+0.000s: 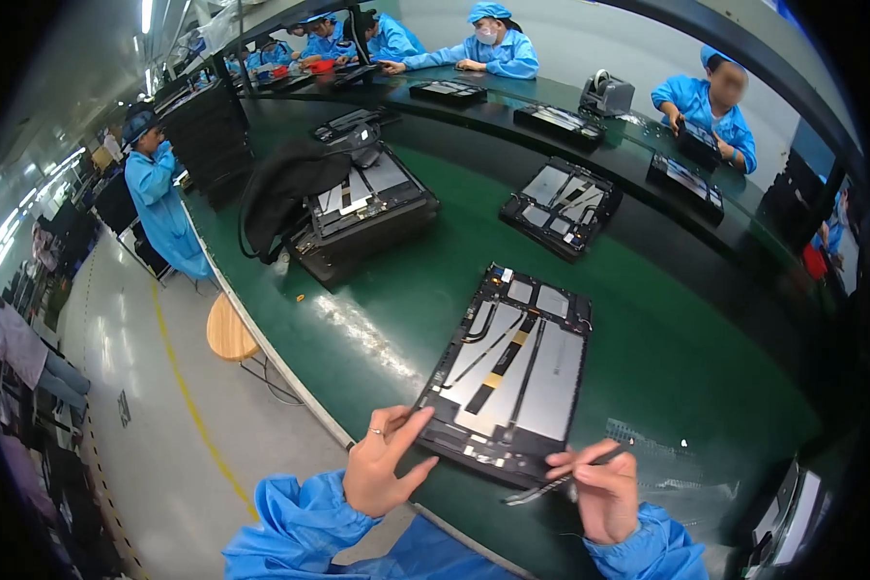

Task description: The person repeatedly takes tablet frames from a conveyor, uses tweezers to peel small adhesive pads from a sheet and apply them onto the frames, and places the assembled frames back onto the conveyor.

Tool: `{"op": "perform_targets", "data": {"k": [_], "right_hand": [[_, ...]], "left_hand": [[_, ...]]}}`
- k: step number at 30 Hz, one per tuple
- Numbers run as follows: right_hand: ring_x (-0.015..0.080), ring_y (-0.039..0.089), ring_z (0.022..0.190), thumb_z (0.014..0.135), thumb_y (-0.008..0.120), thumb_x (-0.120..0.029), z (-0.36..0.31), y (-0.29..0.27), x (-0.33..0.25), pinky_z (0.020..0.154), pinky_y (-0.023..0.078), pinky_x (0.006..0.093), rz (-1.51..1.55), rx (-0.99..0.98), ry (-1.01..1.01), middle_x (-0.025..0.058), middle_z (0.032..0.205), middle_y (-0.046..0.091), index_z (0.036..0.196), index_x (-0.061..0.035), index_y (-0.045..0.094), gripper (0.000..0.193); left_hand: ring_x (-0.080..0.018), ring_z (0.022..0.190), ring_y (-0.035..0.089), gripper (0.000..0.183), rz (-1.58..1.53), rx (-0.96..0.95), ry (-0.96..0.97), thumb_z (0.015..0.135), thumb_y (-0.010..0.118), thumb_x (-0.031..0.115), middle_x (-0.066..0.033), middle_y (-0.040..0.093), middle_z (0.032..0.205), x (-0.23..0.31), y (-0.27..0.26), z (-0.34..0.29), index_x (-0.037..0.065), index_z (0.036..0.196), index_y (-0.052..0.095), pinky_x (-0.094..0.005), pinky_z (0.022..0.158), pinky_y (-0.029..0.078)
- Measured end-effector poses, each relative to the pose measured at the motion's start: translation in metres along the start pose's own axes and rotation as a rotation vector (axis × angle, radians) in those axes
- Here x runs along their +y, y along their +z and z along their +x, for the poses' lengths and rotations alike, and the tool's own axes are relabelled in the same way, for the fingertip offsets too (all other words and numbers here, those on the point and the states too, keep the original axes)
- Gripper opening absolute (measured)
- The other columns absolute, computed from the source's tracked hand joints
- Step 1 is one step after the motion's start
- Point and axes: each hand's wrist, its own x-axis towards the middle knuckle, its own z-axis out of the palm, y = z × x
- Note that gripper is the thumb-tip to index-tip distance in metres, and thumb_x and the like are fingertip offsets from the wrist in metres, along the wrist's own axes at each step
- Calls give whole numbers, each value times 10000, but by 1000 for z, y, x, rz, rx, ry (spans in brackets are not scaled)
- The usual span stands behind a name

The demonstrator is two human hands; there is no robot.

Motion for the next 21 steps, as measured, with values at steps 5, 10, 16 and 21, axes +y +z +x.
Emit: {"op": "perform_targets", "data": {"k": [5,10,16,21], "right_hand": [[284,585,684,601,571,-62,-11,-15,-25,888,309,367,-90,120,-226,172,645,573,700,-3,491,140],[200,507,730,699,585,-99,-25,-40,-47,784,383,283,-123,167,-479,55,674,505,789,-37,465,163],[196,521,704,732,571,-95,-42,-69,-90,832,364,337,-7,285,-712,54,664,487,784,-46,459,133],[246,577,682,663,565,-52,-52,-41,-114,926,313,429,-172,347,-948,117,638,558,751,-28,476,128]], "left_hand": [[-235,664,576,524,173,-84,443,597,672,44,-148,487,897,11,-7,21,15,1100,526,-288,577,491],[-171,540,512,508,134,-27,781,617,673,127,-105,451,823,35,12,41,-26,1073,508,-265,496,450],[-153,546,480,467,-15,-10,830,620,676,170,-92,454,830,90,33,63,-15,1024,532,-269,505,403],[-178,600,455,439,-1,78,812,548,713,247,-51,454,752,112,36,85,42,910,572,-281,510,353]]}}
